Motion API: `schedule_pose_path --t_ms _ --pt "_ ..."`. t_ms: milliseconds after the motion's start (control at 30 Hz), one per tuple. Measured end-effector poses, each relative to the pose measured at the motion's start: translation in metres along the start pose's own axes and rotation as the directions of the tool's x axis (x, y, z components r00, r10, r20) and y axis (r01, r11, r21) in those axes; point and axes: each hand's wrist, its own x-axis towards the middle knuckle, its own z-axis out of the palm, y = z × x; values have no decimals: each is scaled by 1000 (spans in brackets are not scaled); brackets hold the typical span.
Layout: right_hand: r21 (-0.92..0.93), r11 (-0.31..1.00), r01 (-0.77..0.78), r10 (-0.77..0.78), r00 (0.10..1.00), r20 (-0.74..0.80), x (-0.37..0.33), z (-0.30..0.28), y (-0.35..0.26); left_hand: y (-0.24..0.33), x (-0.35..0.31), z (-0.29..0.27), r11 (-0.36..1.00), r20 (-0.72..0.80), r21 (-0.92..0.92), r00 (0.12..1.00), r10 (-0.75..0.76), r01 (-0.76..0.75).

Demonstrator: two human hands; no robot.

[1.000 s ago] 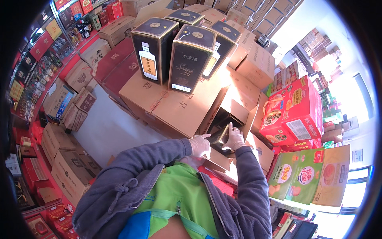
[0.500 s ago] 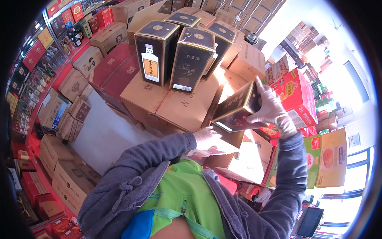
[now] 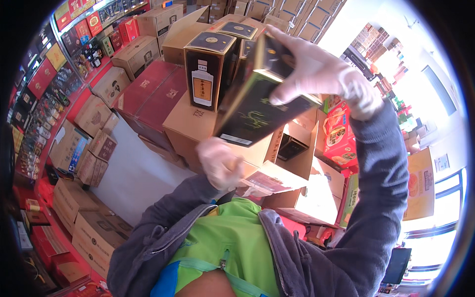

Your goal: The person wipes the surface of stacked cardboard boxes with a cloth, opens a box to reveal smaller packages, and removes several small boxes from the larger box. They also move a red stool and handle a barcode scanner at a desk with a laptop.

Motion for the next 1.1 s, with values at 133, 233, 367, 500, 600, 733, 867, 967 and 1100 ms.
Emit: schedule_pose_path --t_ms 133,233,367,500,600,733,867,967,1100 --pt "-69 997 38 -33 997 66 43 32 -27 -35 12 -32 874 -199 252 906 -374 416" --pt "-135 989 63 -55 996 64 72 60 -42 -69 8 -44 845 -120 225 875 -469 484" --pt "-190 977 100 -79 990 115 107 83 -52 -100 -10 -58 818 -75 143 831 -552 556" --pt "-218 976 31 0 990 142 135 99 -55 -118 -16 -69 784 -78 26 783 -617 620" --pt "-211 977 17 18 987 162 148 103 -55 -125 -16 -73 754 -37 -52 753 -657 655" --pt "-240 971 15 25 986 162 153 106 -54 -132 -20 -74 759 -48 -51 758 -651 649" --pt "-215 974 71 -44 991 128 150 104 -56 -138 -24 -72 745 -38 -129 748 -663 654" --pt "-135 980 148 -136 986 93 139 93 -57 -138 -24 -70 714 -18 -140 719 -695 686" --pt "-77 962 262 -266 962 -53 112 71 -50 -135 -25 -74 731 -13 -28 731 -683 682"
